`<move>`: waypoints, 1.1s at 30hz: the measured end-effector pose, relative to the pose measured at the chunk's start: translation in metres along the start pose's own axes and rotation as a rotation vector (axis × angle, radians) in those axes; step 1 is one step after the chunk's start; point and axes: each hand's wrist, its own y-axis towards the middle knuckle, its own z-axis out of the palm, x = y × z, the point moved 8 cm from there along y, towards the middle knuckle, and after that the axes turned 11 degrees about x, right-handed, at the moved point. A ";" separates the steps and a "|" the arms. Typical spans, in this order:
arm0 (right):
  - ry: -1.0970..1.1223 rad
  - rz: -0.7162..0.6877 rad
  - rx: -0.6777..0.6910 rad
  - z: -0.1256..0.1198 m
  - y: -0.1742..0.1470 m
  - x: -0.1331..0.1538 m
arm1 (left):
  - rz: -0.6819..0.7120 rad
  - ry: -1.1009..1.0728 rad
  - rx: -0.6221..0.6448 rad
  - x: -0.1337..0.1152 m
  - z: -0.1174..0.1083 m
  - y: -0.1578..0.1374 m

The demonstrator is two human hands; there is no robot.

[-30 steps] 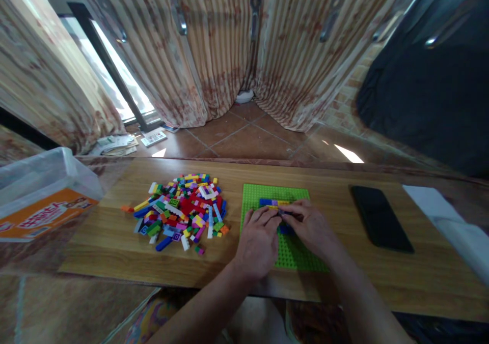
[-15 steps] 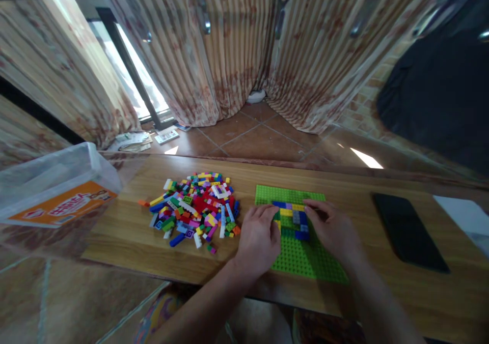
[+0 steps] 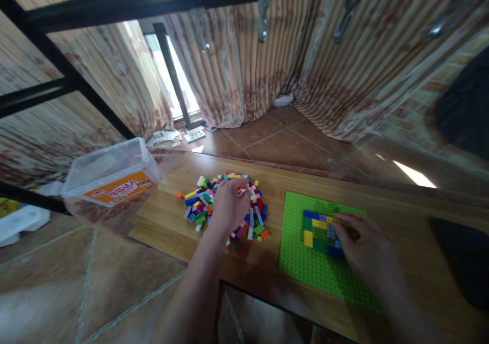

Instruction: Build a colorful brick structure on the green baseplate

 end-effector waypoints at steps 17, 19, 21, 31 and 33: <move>-0.014 -0.034 -0.007 0.002 0.003 -0.001 | 0.052 0.221 0.249 0.036 -0.023 -0.001; 0.010 -0.036 -0.019 0.000 0.003 0.000 | 0.043 0.048 0.264 0.035 -0.025 -0.002; 0.049 -0.031 -0.038 -0.005 0.003 0.003 | 0.061 -0.242 0.314 0.029 -0.022 -0.004; 0.353 -0.143 -0.134 -0.025 -0.009 0.052 | -0.027 -0.981 0.608 -0.025 0.051 -0.024; 0.383 -0.196 -0.068 -0.020 -0.014 0.067 | -0.051 -1.050 0.688 -0.037 0.077 -0.034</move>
